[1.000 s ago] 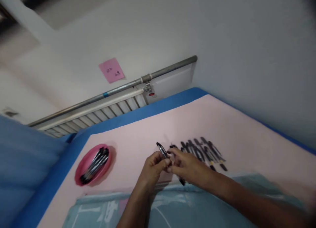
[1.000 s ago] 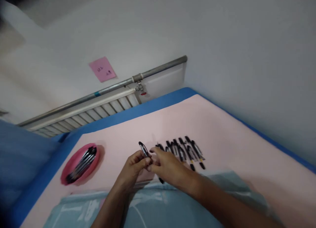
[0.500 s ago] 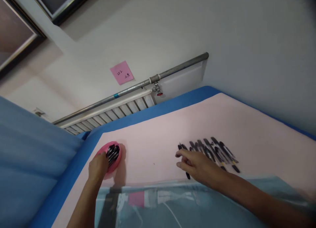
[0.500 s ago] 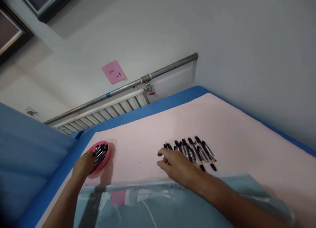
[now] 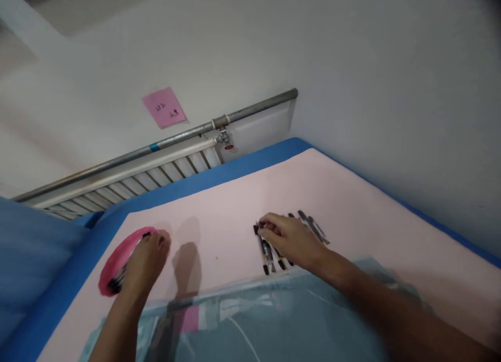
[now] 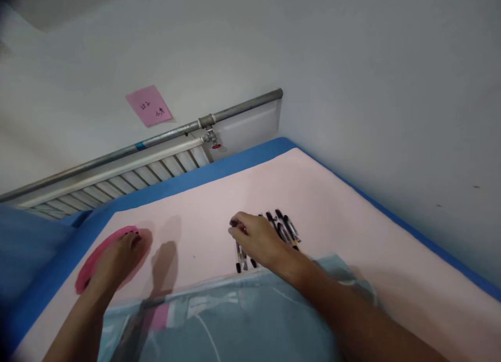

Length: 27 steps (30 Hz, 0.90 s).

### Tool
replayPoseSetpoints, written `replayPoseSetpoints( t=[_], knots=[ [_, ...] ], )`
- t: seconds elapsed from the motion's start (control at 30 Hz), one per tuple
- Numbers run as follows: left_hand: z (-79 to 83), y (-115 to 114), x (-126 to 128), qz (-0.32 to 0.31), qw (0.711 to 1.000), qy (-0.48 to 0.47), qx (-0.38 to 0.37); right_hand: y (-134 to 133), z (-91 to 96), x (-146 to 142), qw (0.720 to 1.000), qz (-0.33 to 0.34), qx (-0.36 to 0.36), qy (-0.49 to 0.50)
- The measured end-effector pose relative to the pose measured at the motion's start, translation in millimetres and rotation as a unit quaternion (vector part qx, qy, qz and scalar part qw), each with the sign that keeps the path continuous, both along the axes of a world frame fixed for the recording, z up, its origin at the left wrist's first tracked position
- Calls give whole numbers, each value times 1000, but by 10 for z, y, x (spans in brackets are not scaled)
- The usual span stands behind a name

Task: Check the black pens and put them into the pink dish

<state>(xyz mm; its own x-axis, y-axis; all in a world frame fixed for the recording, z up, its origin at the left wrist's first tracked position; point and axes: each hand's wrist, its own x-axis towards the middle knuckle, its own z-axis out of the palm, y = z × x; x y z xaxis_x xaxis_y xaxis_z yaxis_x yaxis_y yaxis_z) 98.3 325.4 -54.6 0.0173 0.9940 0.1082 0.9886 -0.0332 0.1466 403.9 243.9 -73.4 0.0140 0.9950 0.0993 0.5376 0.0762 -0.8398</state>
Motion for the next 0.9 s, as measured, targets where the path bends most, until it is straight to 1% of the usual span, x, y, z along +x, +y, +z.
replayPoseSetpoints(
  t=[0.07,0.1,0.13,0.2,0.27,0.33,0.43,0.57,0.63,0.67,0.7,0.77,0.83,0.9],
  knots=[
    [-46,-93,400,-64,997,-24,-22,31,-2,74,999,-40,16,7],
    [-84,-144,614,-108,991,-63,-52,46,-16,106,998,-55,21,8],
    [-128,-196,824,-139,982,-93,-88,60,-35,133,997,-66,25,7],
    [-227,-286,1201,-184,964,-114,-157,83,-80,170,996,-78,33,-2],
    [-321,-345,1481,-203,959,-93,-174,97,-117,187,996,-77,43,-15],
    [-388,-374,1651,-204,961,-67,-173,100,-138,189,996,-70,57,-25],
    [-432,-388,1747,-195,963,-21,-185,91,-148,180,996,-57,70,-27],
    [-441,-371,1722,-177,968,51,-174,75,-150,171,996,-37,74,-26],
    [-443,-344,1685,-170,968,61,-173,70,-152,172,996,-33,74,-32],
    [-441,-330,1666,-163,970,49,-174,67,-151,172,996,-31,71,-39],
    [-436,-320,1650,-156,972,20,-173,65,-150,171,996,-27,65,-47],
    [-409,-323,1633,-148,973,-83,-156,60,-143,158,997,-7,41,-63],
    [-362,-367,1639,-165,956,-202,-134,57,-131,132,997,24,14,-66],
    [-313,-429,1664,-198,932,-280,-120,57,-115,103,998,42,-1,-56]
  ],
)
